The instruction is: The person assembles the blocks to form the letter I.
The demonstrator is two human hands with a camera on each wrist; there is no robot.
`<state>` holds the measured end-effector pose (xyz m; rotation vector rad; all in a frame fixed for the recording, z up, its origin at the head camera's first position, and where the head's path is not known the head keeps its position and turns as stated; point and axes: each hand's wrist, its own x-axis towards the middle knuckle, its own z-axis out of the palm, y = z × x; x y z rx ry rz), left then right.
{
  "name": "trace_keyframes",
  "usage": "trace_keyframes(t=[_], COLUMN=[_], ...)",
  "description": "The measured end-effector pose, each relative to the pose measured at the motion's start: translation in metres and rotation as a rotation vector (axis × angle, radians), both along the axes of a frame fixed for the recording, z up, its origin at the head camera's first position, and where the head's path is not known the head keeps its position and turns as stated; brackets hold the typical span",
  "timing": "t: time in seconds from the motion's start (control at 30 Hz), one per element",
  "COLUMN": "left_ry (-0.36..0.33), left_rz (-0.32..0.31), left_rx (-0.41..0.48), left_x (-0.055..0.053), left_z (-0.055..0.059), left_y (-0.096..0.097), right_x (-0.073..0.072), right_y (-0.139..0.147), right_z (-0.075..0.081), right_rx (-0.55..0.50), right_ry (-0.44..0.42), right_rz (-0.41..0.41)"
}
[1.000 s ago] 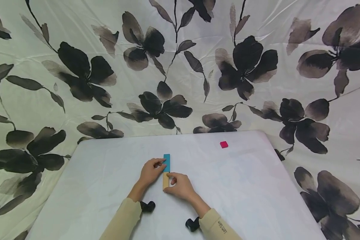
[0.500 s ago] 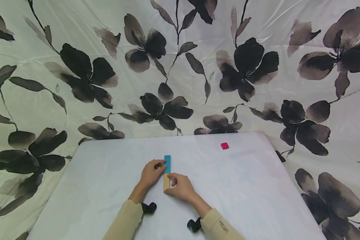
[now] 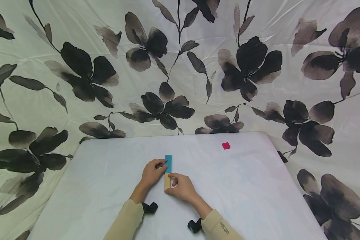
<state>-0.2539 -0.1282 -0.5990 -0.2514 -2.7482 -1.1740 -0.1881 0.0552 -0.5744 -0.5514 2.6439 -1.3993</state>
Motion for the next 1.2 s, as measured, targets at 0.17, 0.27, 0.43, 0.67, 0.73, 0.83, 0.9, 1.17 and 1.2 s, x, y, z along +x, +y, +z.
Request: trace_keyframes(t=[0.17, 0.27, 0.43, 0.67, 0.73, 0.83, 0.9, 1.17, 1.2], left_ry=[0.007, 0.003, 0.015, -0.067, -0.082, -0.09, -0.086, -0.138, -0.136], left_rz=[-0.005, -0.009, -0.029, -0.056, -0.069, -0.092, -0.112, -0.143, -0.144], left_rx=[0.007, 0.01, 0.016, 0.09, 0.11, 0.126, 0.133, 0.134, 0.128], left_x=[0.002, 0.003, 0.002, 0.003, 0.007, 0.013, 0.018, 0.032, 0.033], left_z=[0.001, 0.002, 0.002, 0.007, 0.009, 0.012, 0.014, 0.018, 0.017], left_y=[0.002, 0.003, 0.002, -0.006, -0.008, -0.01, -0.011, -0.016, -0.017], right_x=[0.001, 0.002, 0.002, 0.001, 0.001, 0.001, 0.001, -0.002, -0.002], right_y=[0.002, 0.003, 0.003, -0.001, -0.001, 0.0, 0.002, 0.008, 0.008], right_z=[0.0, -0.001, -0.001, -0.001, -0.001, -0.002, -0.002, -0.001, -0.001], right_rx=[-0.008, -0.008, -0.001, -0.001, -0.004, -0.018, -0.031, -0.061, -0.064], right_ry=[0.0, -0.004, -0.005, -0.003, -0.003, -0.002, -0.012, -0.055, -0.058], right_rz=[0.003, -0.002, -0.008, 0.0, 0.002, 0.0, -0.005, -0.012, -0.013])
